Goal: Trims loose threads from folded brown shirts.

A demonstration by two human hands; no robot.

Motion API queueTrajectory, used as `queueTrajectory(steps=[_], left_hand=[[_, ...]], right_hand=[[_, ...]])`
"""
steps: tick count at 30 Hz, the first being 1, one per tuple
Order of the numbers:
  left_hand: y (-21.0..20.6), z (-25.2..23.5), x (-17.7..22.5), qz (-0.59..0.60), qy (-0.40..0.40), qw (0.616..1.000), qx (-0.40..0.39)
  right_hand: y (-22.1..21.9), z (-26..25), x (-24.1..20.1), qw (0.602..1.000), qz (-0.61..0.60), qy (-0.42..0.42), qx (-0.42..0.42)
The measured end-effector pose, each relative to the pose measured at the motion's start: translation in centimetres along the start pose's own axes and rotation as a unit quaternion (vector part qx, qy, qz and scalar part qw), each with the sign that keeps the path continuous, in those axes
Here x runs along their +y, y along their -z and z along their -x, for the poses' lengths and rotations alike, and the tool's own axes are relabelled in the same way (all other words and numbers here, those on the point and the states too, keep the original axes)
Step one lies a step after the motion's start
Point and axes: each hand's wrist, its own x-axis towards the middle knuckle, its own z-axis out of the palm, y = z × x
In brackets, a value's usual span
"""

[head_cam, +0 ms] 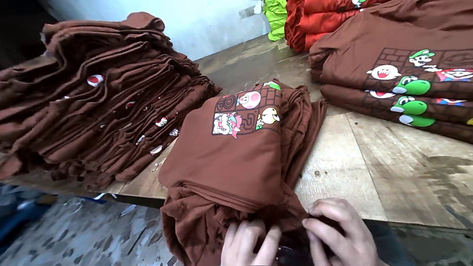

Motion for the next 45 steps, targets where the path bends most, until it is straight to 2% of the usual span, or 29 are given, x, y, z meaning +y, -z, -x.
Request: queueTrajectory(steps=[3, 5, 8, 10, 11, 12, 14, 15, 16, 17, 21, 22, 24, 26, 28, 30, 34, 37, 40, 42, 45], left_hand=[[0.7, -0.3, -0.2, 0.122, 0.026, 0.992, -0.003], [1.3, -1.5, -0.2, 0.197, 0.053, 0.979, 0.0], [2.6, -3.8, -0.9, 0.272, 0.154, 0.95, 0.004], [3.3, -5.2, -1.7, 0.361, 0.205, 0.909, 0.006], [3.6, -5.7, -1.7, 0.397, 0.225, 0.89, 0.004], [3.9, -6.1, -1.6, 0.42, 0.24, 0.875, 0.0], [3.9, -6.4, -1.4, 0.429, 0.259, 0.865, -0.007], [3.9, -6.3, -1.2, 0.421, 0.266, 0.867, -0.008], [3.8, -6.2, -1.0, 0.412, 0.268, 0.871, -0.009], [3.7, -6.1, -0.9, 0.407, 0.267, 0.874, -0.008], [3.5, -5.9, -0.9, 0.401, 0.261, 0.878, -0.003], [3.4, -5.8, -0.9, 0.398, 0.26, 0.88, -0.004], [3.3, -5.9, -0.9, 0.392, 0.259, 0.883, -0.002], [3.4, -5.8, -0.8, 0.388, 0.26, 0.884, -0.005], [3.7, -5.6, -0.5, 0.381, 0.259, 0.887, -0.02], [4.0, -5.2, -0.5, 0.375, 0.253, 0.891, -0.039], [3.8, -4.8, -0.8, 0.381, 0.248, 0.89, -0.037], [3.4, -5.4, -0.6, 0.376, 0.263, 0.888, -0.018], [3.3, -5.7, -0.3, 0.371, 0.282, 0.885, -0.011], [3.6, -5.7, 0.0, 0.372, 0.289, 0.882, -0.02], [4.4, -5.1, -0.2, 0.359, 0.261, 0.895, -0.056]], right_hand=[[-1.1, 0.8, -0.4, 0.999, -0.03, 0.003, 0.029], [-1.6, -0.3, -1.4, 0.981, -0.174, -0.044, 0.078], [-2.1, -3.9, -3.0, 0.896, -0.391, -0.181, 0.107], [-3.0, -5.3, -2.8, 0.86, -0.46, -0.205, 0.09], [-3.3, -5.5, -2.6, 0.875, -0.44, -0.188, 0.073], [-3.3, -5.4, -2.4, 0.912, -0.378, -0.152, 0.057], [-2.8, -4.7, -2.2, 0.987, -0.148, -0.059, 0.035], [-2.7, -4.1, -2.1, 0.998, -0.05, -0.013, 0.042], [-2.5, -3.4, -1.7, 0.998, -0.008, 0.021, 0.063], [-2.0, -2.8, -1.5, 0.995, -0.02, 0.024, 0.09], [-0.1, -2.2, -1.0, 0.969, -0.131, -0.067, 0.201], [-0.1, -2.3, -1.1, 0.969, -0.141, -0.075, 0.19], [-0.9, -2.6, -1.6, 0.979, -0.138, -0.095, 0.115], [-2.4, -2.8, -2.2, 0.988, -0.12, -0.081, 0.059], [-3.1, -1.9, -2.1, 0.987, -0.131, -0.027, 0.086], [-1.6, -0.9, -2.1, 0.979, -0.17, 0.01, 0.114], [0.0, -0.8, -1.6, 0.936, -0.273, -0.083, 0.203], [-0.8, -1.5, -1.7, 0.978, -0.125, -0.1, 0.134], [-3.0, -1.9, -2.8, 0.994, 0.014, -0.036, 0.107], [-3.5, -1.5, -2.5, 0.992, 0.04, 0.022, 0.12], [-1.8, -0.7, -2.3, 0.992, 0.036, 0.028, 0.121]])
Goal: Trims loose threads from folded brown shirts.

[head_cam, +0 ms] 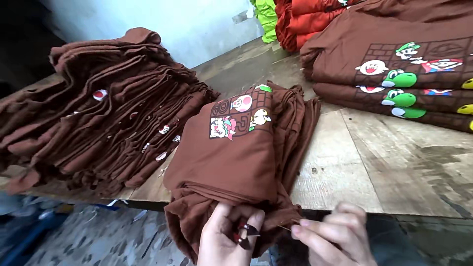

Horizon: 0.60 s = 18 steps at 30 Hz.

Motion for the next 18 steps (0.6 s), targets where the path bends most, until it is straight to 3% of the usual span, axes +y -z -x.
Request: queueTrajectory(steps=[4, 9, 11, 18], left_hand=[[0.8, 2.2, -0.3, -0.162, -0.139, 0.976, -0.034], [-1.0, 3.6, 0.1, -0.399, -0.348, 0.844, 0.087], [-1.4, 3.2, 0.1, -0.443, -0.368, 0.812, 0.091], [-1.2, 2.8, -0.7, -0.437, -0.355, 0.821, 0.096]], right_hand=[[2.4, 0.4, 0.3, 0.999, -0.019, -0.021, -0.022], [3.1, 0.6, 0.0, 0.997, -0.065, -0.019, -0.033], [3.0, 0.7, -0.1, 0.996, -0.081, -0.011, -0.032], [0.4, 1.6, 0.7, 0.998, 0.021, -0.06, -0.02]])
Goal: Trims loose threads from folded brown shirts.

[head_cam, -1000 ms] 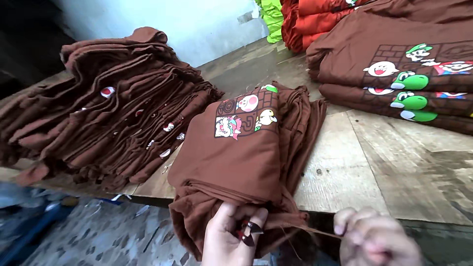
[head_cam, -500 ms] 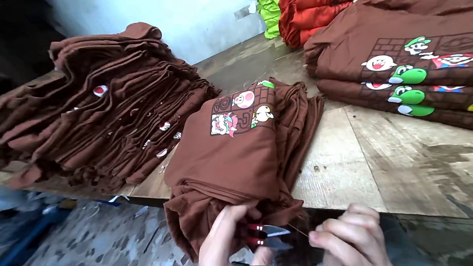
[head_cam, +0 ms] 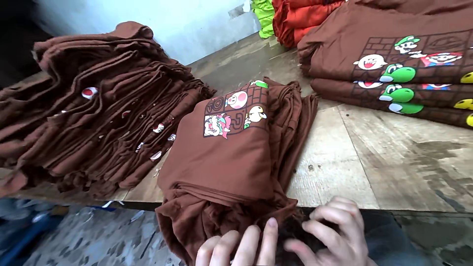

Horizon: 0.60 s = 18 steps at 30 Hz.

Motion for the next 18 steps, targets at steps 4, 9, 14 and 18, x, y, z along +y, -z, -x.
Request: queueTrajectory(steps=[4, 9, 14, 18], left_hand=[[0.0, -0.2, 0.3, -0.004, -0.019, 1.0, -0.007], [-0.2, -0.6, 1.0, 0.012, -0.056, 0.998, 0.004], [-1.1, -0.3, 0.6, -0.003, -0.038, 0.999, -0.005], [-0.7, -0.8, 0.8, -0.003, -0.042, 0.999, 0.008]], right_hand=[[-1.0, 0.3, 0.3, 0.998, -0.055, 0.013, 0.002], [1.0, 0.7, 0.0, 0.995, -0.095, 0.026, -0.012], [1.1, 0.8, -0.6, 0.994, -0.109, 0.02, -0.003], [1.1, 1.0, -0.5, 0.994, -0.111, 0.016, 0.004]])
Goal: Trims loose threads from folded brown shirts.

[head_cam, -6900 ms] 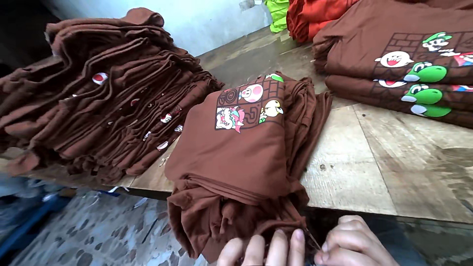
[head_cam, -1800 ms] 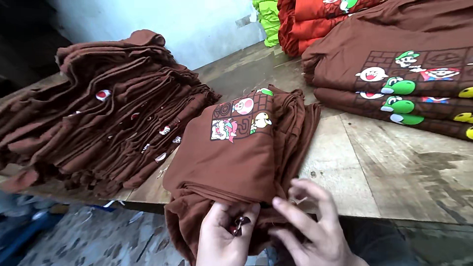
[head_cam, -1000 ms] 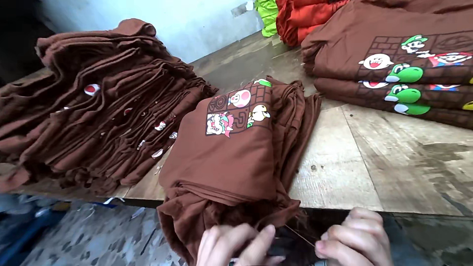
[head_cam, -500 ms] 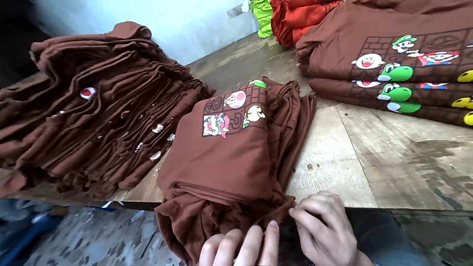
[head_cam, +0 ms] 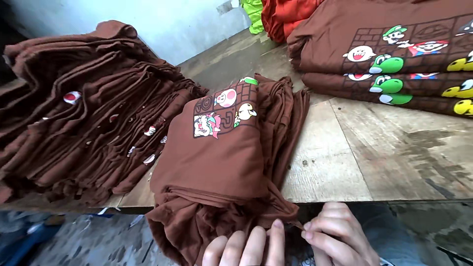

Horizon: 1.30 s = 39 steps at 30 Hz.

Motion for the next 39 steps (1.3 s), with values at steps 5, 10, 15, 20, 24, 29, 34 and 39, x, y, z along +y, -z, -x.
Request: queueTrajectory(steps=[5, 10, 15, 20, 24, 29, 34, 39], left_hand=[[-1.2, 0.1, 0.1, 0.001, -0.021, 0.999, -0.026], [-1.6, 0.0, 0.0, 0.007, 0.055, 0.996, -0.069], [-1.6, 0.3, -1.1, 0.073, 0.085, 0.993, -0.049], [-1.7, -0.2, 0.0, 0.023, -0.028, 0.999, 0.026], [-2.2, -0.3, -0.1, -0.005, -0.04, 0.998, 0.052], [-1.1, 0.4, -1.8, 0.047, 0.08, 0.994, -0.056], [5.0, 0.0, -8.6, 0.094, 0.148, 0.984, 0.028], [7.8, -1.6, -12.1, 0.208, 0.131, 0.965, -0.088]], right_hand=[[-0.3, -0.2, -0.2, 1.0, -0.02, 0.0, 0.001], [1.3, -0.2, 0.3, 0.999, -0.035, 0.004, -0.025], [1.6, -0.6, 0.5, 0.994, -0.083, -0.073, -0.013], [1.2, -1.0, -0.3, 0.991, -0.109, -0.072, 0.014], [1.5, -1.0, -0.2, 0.991, -0.117, -0.066, 0.016], [2.3, -0.1, 1.2, 0.997, -0.053, -0.032, -0.051], [3.2, -0.5, 2.4, 0.969, -0.03, 0.047, -0.239], [2.8, -1.8, 1.6, 0.947, -0.051, 0.031, -0.316]])
